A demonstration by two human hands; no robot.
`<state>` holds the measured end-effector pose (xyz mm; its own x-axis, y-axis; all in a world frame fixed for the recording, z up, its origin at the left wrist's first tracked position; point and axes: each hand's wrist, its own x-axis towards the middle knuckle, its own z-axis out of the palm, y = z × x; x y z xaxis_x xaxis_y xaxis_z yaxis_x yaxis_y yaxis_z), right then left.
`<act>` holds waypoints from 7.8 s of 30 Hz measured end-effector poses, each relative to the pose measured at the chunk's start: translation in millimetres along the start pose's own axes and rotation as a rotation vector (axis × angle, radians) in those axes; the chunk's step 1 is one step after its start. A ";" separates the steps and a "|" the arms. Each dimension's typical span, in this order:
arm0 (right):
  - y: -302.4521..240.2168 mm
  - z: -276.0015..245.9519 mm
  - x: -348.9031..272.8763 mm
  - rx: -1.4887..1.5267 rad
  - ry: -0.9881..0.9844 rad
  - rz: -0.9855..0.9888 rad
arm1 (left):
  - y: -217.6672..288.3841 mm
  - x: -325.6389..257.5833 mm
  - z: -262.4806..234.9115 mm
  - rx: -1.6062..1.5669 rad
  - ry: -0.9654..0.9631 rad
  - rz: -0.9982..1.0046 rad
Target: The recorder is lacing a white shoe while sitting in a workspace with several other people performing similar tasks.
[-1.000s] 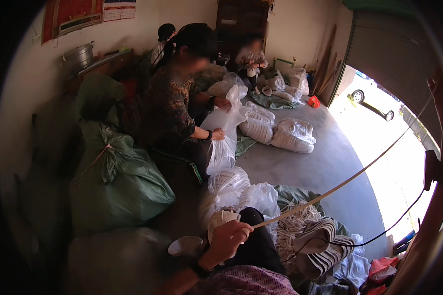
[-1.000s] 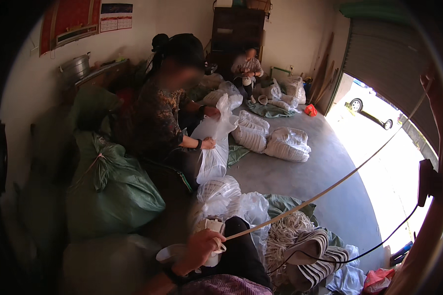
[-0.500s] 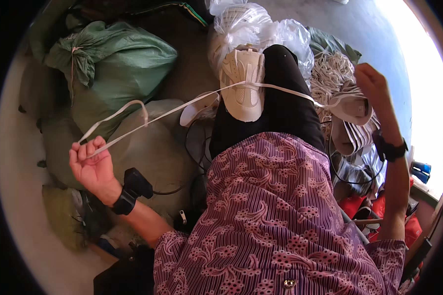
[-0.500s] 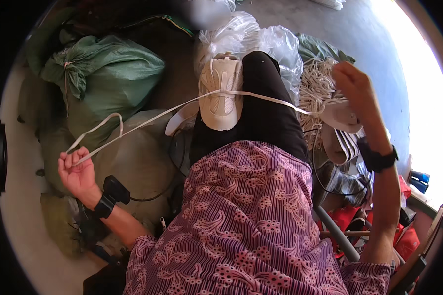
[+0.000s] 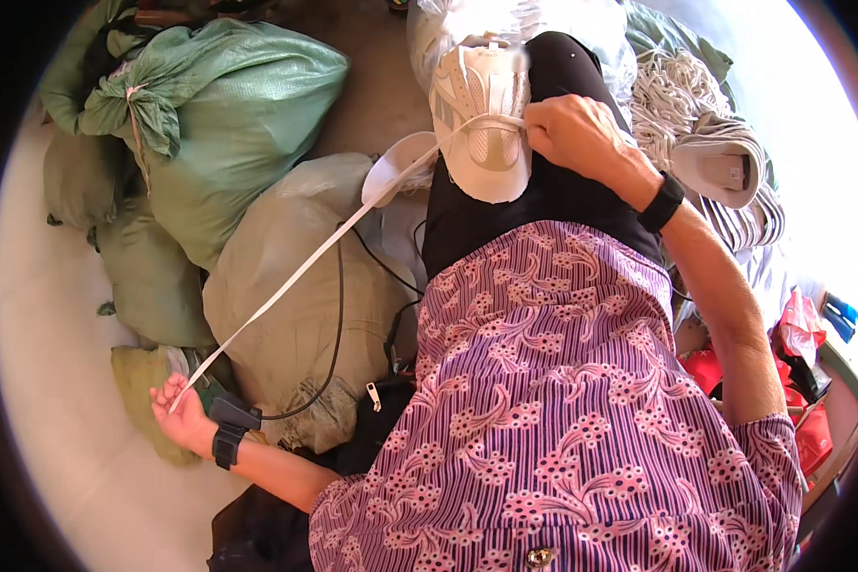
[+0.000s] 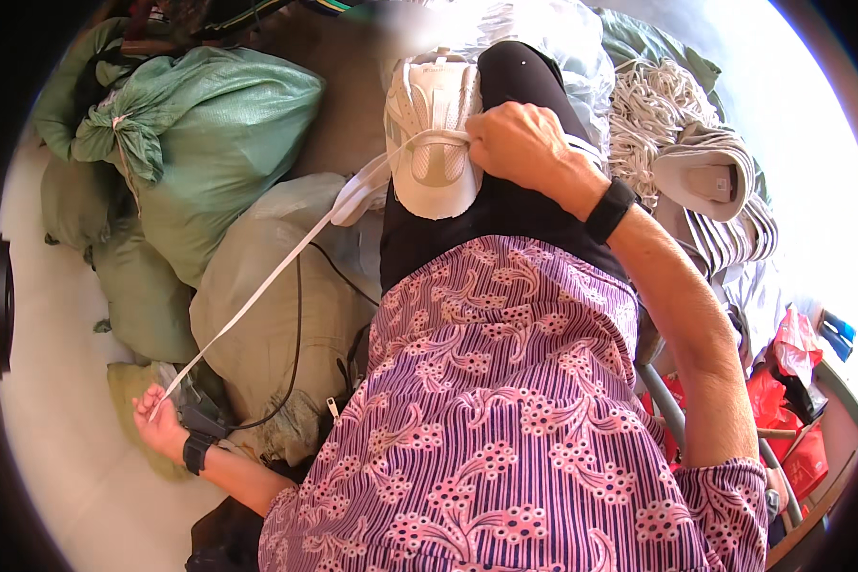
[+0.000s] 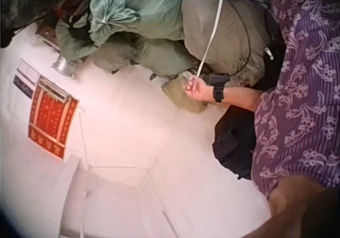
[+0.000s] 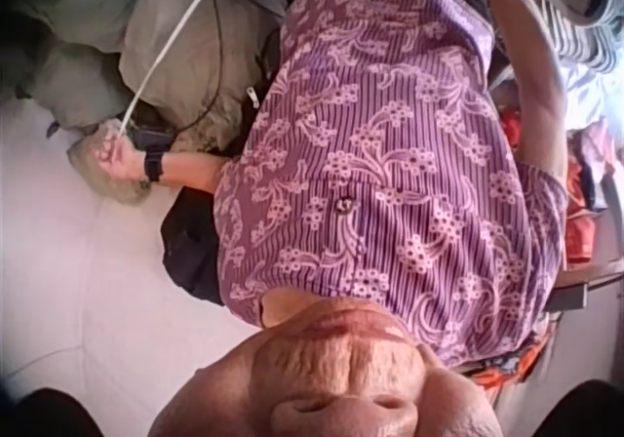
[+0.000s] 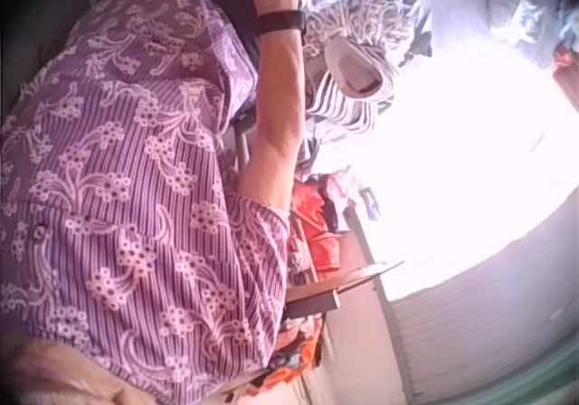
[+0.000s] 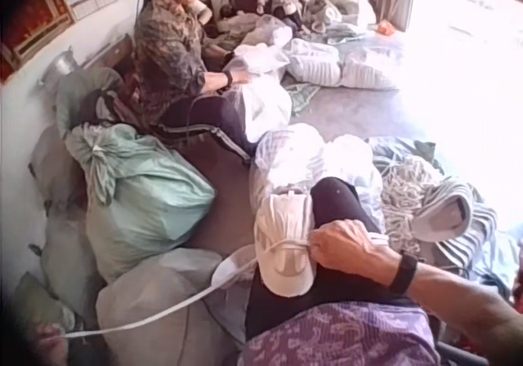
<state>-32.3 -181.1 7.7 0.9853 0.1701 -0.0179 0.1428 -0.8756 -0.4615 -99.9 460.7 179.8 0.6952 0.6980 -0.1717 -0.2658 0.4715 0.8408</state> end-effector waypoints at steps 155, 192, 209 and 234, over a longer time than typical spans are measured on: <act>-34.8 -1.7 18.8 0.241 0.125 -0.176 | -369.4 -174.8 220.9 1.062 -1.205 -0.108; -30.2 -3.6 34.0 0.594 0.079 0.124 | -376.4 -148.2 293.1 1.299 -1.915 0.869; -42.0 -18.1 65.3 0.184 -0.128 -0.051 | -379.0 -132.9 259.6 0.904 -1.838 0.485; -26.7 -21.0 96.2 0.261 -0.077 -0.233 | -359.4 -133.6 255.4 0.897 -1.635 0.667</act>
<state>60.6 -150.9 37.0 0.9176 0.3940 0.0520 0.3240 -0.6660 -0.6719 73.3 60.3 31.7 0.6276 -0.7016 0.3374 -0.7078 -0.3339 0.6225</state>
